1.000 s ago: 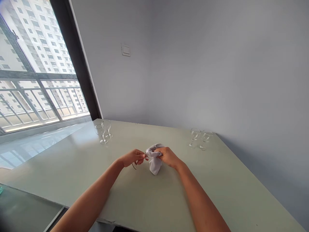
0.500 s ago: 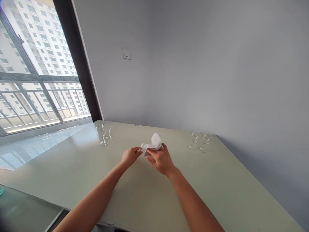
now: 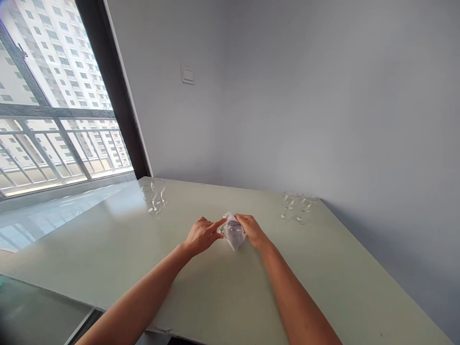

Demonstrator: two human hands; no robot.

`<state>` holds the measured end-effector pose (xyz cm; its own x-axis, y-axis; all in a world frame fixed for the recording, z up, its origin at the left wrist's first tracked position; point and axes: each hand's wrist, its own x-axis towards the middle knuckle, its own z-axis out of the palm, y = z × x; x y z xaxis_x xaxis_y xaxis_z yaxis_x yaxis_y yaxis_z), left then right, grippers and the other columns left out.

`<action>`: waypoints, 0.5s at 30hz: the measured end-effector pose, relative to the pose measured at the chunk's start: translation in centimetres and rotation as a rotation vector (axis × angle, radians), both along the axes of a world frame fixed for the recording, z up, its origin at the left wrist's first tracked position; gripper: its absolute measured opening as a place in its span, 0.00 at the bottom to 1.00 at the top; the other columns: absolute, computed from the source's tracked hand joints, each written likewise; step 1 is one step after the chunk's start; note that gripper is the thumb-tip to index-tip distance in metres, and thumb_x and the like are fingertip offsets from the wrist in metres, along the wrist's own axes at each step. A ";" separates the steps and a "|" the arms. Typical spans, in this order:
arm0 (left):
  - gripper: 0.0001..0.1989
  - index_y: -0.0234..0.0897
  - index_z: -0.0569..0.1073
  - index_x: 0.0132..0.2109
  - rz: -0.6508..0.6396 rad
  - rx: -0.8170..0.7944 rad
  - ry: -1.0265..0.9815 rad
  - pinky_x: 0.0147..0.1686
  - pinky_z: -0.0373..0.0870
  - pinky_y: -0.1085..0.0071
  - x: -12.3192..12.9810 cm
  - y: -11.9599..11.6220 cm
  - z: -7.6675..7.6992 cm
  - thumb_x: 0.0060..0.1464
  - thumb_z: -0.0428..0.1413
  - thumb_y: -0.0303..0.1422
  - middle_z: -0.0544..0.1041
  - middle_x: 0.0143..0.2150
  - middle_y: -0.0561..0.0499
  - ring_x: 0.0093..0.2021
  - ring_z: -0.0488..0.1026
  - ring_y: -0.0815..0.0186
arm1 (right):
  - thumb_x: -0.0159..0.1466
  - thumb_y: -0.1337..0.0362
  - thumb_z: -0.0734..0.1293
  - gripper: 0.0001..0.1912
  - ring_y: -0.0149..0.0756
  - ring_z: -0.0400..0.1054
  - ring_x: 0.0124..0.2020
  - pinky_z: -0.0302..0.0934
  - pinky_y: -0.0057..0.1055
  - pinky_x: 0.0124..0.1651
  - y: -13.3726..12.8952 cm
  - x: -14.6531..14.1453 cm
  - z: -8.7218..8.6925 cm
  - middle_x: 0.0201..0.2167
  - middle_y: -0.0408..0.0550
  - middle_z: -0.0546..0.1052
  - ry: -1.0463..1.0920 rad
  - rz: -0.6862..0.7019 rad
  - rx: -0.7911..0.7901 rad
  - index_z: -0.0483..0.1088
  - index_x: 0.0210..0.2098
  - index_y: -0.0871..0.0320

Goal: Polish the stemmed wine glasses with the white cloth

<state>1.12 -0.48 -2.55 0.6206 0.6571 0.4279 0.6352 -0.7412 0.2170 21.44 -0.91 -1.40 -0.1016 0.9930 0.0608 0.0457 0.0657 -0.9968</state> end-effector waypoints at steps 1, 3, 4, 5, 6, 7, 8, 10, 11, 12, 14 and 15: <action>0.21 0.45 0.60 0.56 0.017 -0.015 -0.019 0.36 0.54 0.70 0.1 0.0 0.0 0.56 0.46 0.42 0.74 0.27 0.52 0.28 0.68 0.68 | 0.53 0.50 0.63 0.18 0.33 0.63 0.23 0.56 0.30 0.27 0.2 0.0 -0.3 0.19 0.44 0.69 0.115 -0.049 -0.044 0.70 0.24 0.60; 0.21 0.46 0.60 0.56 0.090 -0.055 -0.079 0.36 0.55 0.71 0.4 -0.1 -0.1 0.57 0.45 0.42 0.74 0.28 0.53 0.28 0.68 0.69 | 0.52 0.49 0.64 0.17 0.34 0.63 0.24 0.58 0.30 0.27 0.3 -0.6 -0.9 0.20 0.44 0.70 0.265 -0.164 -0.101 0.68 0.23 0.59; 0.21 0.46 0.60 0.57 0.152 -0.075 -0.122 0.35 0.56 0.72 0.6 -0.1 -0.1 0.57 0.45 0.41 0.74 0.28 0.54 0.28 0.67 0.69 | 0.52 0.49 0.64 0.17 0.35 0.64 0.25 0.59 0.31 0.28 0.3 -1.1 -1.1 0.22 0.45 0.71 0.345 -0.208 -0.119 0.68 0.24 0.58; 0.21 0.45 0.59 0.57 0.219 -0.092 -0.165 0.35 0.56 0.72 0.7 -0.1 -0.1 0.57 0.45 0.41 0.74 0.27 0.54 0.28 0.67 0.69 | 0.52 0.49 0.64 0.16 0.37 0.65 0.28 0.60 0.32 0.30 0.2 -1.8 -1.3 0.24 0.46 0.72 0.420 -0.230 -0.124 0.68 0.26 0.57; 0.22 0.44 0.58 0.58 0.284 -0.100 -0.205 0.35 0.57 0.72 0.8 -0.1 -0.1 0.56 0.44 0.41 0.73 0.27 0.54 0.27 0.67 0.69 | 0.53 0.49 0.63 0.16 0.38 0.66 0.31 0.61 0.33 0.32 0.0 -2.6 -1.4 0.27 0.46 0.73 0.482 -0.226 -0.114 0.68 0.28 0.57; 0.23 0.43 0.57 0.59 0.334 -0.102 -0.236 0.35 0.57 0.72 0.9 -0.1 -0.1 0.57 0.44 0.41 0.73 0.26 0.54 0.27 0.66 0.69 | 0.54 0.50 0.62 0.16 0.39 0.67 0.34 0.62 0.34 0.34 -0.3 -3.4 -1.3 0.31 0.47 0.74 0.556 -0.211 -0.103 0.69 0.31 0.56; 0.24 0.42 0.56 0.59 0.369 -0.097 -0.257 0.35 0.57 0.72 1.0 -0.2 -0.2 0.57 0.44 0.41 0.73 0.26 0.54 0.28 0.66 0.68 | 0.55 0.50 0.62 0.16 0.40 0.67 0.38 0.63 0.35 0.37 -0.6 -4.2 -1.3 0.35 0.47 0.74 0.621 -0.186 -0.088 0.69 0.34 0.55; 0.23 0.41 0.54 0.60 0.401 -0.088 -0.282 0.36 0.57 0.71 1.2 -0.4 -0.3 0.58 0.42 0.38 0.73 0.29 0.52 0.29 0.67 0.68 | 0.57 0.51 0.60 0.16 0.41 0.65 0.43 0.63 0.36 0.40 -1.4 -5.5 -1.0 0.41 0.46 0.73 0.661 -0.116 -0.045 0.68 0.38 0.53; 0.23 0.41 0.53 0.60 0.409 -0.087 -0.291 0.36 0.58 0.70 1.4 -0.5 -0.4 0.58 0.42 0.36 0.73 0.31 0.51 0.30 0.67 0.68 | 0.58 0.51 0.59 0.17 0.41 0.64 0.45 0.62 0.37 0.41 -1.7 -5.9 -0.9 0.44 0.46 0.72 0.642 -0.083 -0.022 0.68 0.41 0.53; 0.23 0.42 0.52 0.61 0.414 -0.089 -0.303 0.36 0.58 0.70 1.5 -0.6 -0.5 0.58 0.42 0.34 0.72 0.34 0.50 0.31 0.67 0.67 | 0.58 0.50 0.58 0.18 0.41 0.64 0.46 0.62 0.37 0.41 -2.1 -6.3 -0.8 0.45 0.46 0.71 0.611 -0.055 0.001 0.67 0.43 0.52; 0.25 0.43 0.50 0.61 0.408 -0.095 -0.357 0.36 0.60 0.70 2.0 -0.9 -0.7 0.57 0.43 0.30 0.70 0.40 0.48 0.34 0.67 0.67 | 0.59 0.49 0.57 0.20 0.41 0.63 0.48 0.62 0.36 0.41 -2.5 -6.9 -0.9 0.48 0.45 0.69 0.548 -0.021 0.035 0.65 0.46 0.52; 0.26 0.44 0.50 0.61 0.395 -0.092 -0.395 0.37 0.61 0.69 2.3 -1.1 -0.8 0.56 0.43 0.28 0.68 0.43 0.48 0.36 0.67 0.67 | 0.59 0.49 0.57 0.21 0.41 0.63 0.48 0.62 0.36 0.41 -2.6 -7.0 -1.1 0.48 0.45 0.69 0.529 -0.013 0.041 0.64 0.48 0.51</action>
